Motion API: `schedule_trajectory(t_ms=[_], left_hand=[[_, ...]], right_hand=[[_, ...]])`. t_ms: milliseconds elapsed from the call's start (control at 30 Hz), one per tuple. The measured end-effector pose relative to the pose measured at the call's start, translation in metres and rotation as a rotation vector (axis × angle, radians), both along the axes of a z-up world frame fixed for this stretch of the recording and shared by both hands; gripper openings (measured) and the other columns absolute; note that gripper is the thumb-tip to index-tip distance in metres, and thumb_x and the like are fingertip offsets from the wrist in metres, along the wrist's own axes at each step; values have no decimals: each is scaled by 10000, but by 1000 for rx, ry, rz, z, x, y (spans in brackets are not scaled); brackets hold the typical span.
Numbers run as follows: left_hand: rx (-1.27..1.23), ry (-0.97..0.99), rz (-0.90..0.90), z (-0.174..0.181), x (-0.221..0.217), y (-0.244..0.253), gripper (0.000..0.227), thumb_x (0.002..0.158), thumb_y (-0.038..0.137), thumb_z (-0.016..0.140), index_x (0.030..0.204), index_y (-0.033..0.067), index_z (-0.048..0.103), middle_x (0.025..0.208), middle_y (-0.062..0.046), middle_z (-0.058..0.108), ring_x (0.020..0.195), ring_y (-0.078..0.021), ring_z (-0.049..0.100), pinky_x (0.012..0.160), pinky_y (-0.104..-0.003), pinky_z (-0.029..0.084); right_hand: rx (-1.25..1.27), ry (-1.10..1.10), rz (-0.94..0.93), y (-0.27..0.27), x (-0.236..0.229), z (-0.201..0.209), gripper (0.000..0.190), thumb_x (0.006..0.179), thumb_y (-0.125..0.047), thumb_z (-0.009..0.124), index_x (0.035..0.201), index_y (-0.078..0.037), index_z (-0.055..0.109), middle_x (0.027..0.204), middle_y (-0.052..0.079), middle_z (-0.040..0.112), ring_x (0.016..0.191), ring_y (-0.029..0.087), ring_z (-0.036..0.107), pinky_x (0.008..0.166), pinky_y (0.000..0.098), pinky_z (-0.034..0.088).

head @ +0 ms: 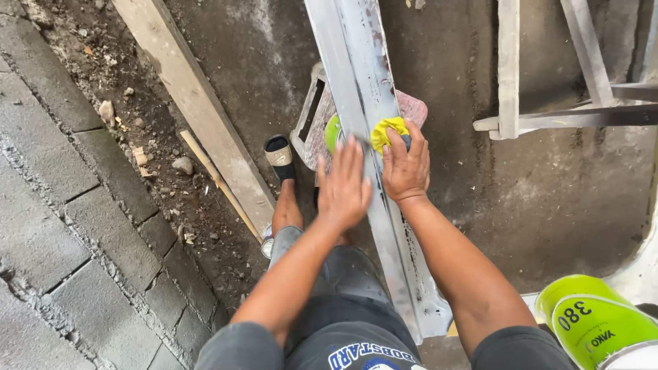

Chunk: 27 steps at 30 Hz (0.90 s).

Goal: The person sands a long, silver metal frame using a sanding block held in the left hand while wiping the surface with a yellow cloth in the right hand. The person moves along the length of the frame, working on both straight sections and a curved corner.

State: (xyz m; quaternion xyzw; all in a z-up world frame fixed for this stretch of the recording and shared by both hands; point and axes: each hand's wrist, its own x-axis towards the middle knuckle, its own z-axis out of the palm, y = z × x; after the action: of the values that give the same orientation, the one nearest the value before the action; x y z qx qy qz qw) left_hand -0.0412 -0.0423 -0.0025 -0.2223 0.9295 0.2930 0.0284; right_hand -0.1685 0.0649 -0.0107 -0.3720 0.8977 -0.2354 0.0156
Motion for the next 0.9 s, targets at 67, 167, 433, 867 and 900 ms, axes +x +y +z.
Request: schedule_trajectory(t_ms=[67, 167, 433, 867, 900], left_hand=[[-50, 24, 54, 2, -44, -40, 767, 959, 347, 553, 1594, -3, 301, 1702, -168, 226, 1576, -334, 212, 1249, -605, 135], [-75, 55, 115, 8, -63, -59, 777, 957, 330, 560, 1602, -11, 292, 1709, -177, 221, 1584, -343, 215, 1266, -581, 149], [38, 6, -83, 0, 11, 2, 754, 938, 365, 558, 1567, 6, 347, 1685, -167, 248, 1557, -346, 248, 1233, -595, 164], [-25, -3, -32, 4, -17, -32, 768, 946, 387, 550, 1568, -13, 342, 1692, -172, 206, 1563, -352, 223, 1236, -590, 164], [1, -5, -59, 2, -5, -21, 772, 940, 397, 554, 1566, -10, 359, 1682, -166, 220, 1553, -352, 231, 1222, -605, 159]], right_hand=[[5, 7, -5, 1, -1, 1, 363, 1019, -150, 643, 1380, -135, 605, 1503, 156, 451, 1294, 393, 534, 1085, 496, 448], [19, 11, -1, 2, 1, 3, 363, 1018, -152, 644, 1378, -139, 604, 1501, 156, 448, 1283, 394, 534, 1079, 496, 450], [36, 18, -6, 2, 0, 0, 375, 1013, -160, 646, 1384, -143, 601, 1501, 144, 444, 1279, 386, 534, 1067, 495, 455], [54, 3, -21, 2, 3, -1, 368, 1020, -172, 641, 1385, -148, 604, 1502, 142, 437, 1271, 389, 535, 1065, 501, 457], [53, 7, -21, 1, 2, -1, 368, 1019, -173, 642, 1384, -148, 604, 1501, 141, 438, 1270, 389, 535, 1063, 501, 459]])
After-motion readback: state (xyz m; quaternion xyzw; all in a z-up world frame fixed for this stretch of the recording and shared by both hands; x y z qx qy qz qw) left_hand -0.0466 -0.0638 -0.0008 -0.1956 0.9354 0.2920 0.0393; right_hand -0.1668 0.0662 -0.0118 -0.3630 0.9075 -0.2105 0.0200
